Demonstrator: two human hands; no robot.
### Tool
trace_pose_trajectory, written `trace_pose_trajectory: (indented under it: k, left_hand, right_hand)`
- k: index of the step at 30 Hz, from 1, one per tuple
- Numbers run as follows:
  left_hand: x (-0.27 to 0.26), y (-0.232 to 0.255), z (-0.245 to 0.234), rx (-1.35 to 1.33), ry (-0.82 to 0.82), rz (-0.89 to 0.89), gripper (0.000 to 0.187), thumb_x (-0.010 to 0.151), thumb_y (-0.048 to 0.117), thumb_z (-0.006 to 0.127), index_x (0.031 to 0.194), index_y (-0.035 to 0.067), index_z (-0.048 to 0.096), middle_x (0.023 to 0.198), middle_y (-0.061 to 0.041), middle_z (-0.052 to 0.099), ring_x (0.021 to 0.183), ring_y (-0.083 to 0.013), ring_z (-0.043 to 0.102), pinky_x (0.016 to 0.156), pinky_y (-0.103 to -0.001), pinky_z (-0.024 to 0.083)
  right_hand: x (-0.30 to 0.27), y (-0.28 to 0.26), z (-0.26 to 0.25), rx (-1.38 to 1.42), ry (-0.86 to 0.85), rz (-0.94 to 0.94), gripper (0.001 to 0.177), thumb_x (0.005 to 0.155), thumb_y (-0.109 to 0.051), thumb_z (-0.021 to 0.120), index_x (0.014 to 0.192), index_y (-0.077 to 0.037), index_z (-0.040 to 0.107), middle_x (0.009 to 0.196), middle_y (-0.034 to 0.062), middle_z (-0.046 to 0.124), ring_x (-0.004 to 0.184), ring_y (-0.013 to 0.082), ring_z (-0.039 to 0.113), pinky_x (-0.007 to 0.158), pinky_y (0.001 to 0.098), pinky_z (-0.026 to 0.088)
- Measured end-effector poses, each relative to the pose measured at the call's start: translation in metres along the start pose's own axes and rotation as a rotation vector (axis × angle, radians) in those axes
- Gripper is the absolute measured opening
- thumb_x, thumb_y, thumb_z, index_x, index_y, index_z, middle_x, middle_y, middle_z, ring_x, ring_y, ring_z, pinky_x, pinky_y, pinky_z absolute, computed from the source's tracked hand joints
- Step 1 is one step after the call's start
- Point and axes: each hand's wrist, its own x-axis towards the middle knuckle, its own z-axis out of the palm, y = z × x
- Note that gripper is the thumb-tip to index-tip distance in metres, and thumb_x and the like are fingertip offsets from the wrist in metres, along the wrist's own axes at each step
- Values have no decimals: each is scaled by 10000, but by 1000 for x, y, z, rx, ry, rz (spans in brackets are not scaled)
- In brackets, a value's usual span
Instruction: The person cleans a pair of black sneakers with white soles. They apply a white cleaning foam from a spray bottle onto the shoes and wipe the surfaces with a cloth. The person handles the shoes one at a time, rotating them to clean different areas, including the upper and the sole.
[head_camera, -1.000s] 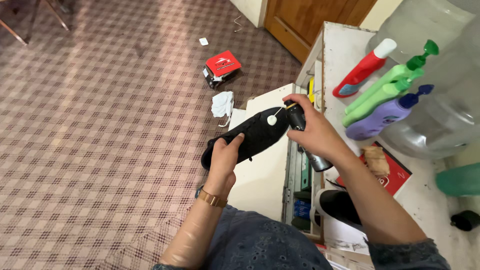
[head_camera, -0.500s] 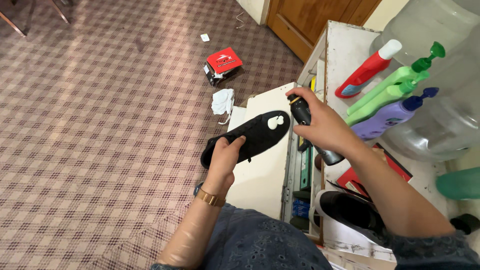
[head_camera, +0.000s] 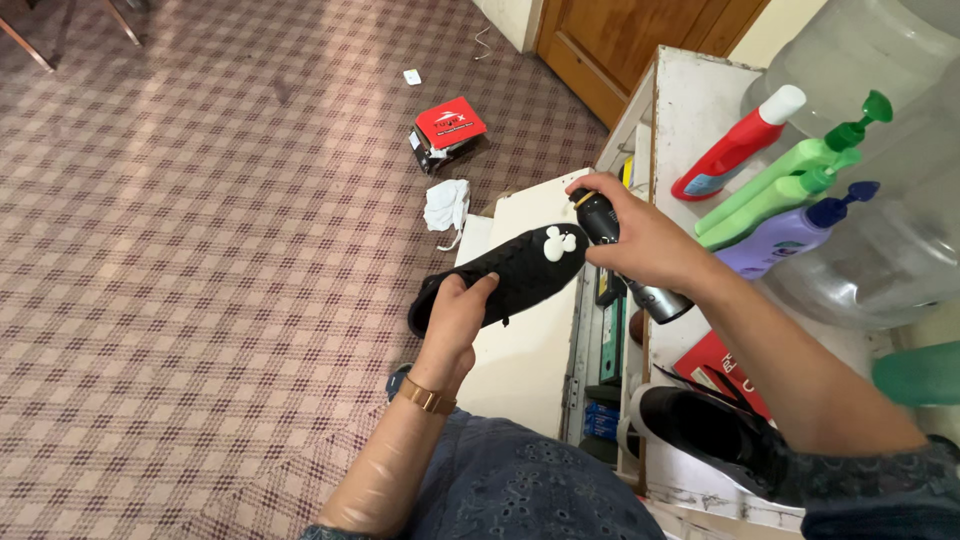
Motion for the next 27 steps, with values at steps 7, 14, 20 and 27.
trace_pose_trajectory:
  k: [7,14,20,27]
  left_hand:
    - [0,3,1,-52,-39,15,162,939,143,659,905,-13,634,789,-5,639,687,-66,550,637,-251,484]
    - [-7,13,4,-79,-73,8,148,918,139,629,882,5,679,777,-9,681,680,-77,589,650,-258,494]
    - [4,2,1,-42,-47,31,180,947,136,667,858,-18,640,757,-19,622,665,-96,544,630,-280,478]
    - [17,-7,0,-77,-44,-20,165,933,138,673,869,-7,627,757,-8,617,656,-95,551,628,-272,491]
  right_hand:
    - [-5,-4,-2,-81,7,73,758,710,-44,685,1397,-248,438,949,97,625,783,206,656,691,336,535]
    - [-12,-4,-6,-60,2,148,774,708,-45,678,1404,-269,424,915,106,617,705,213,636,608,350,523]
    - [-17,5,-4,-38,29,96,775,700,-22,672,1399,-256,434,925,92,606,700,193,637,596,345,526]
    - [-20,13,0,68,1,63,723,701,-14,650,1361,-231,448,898,72,613,694,166,648,600,335,547]
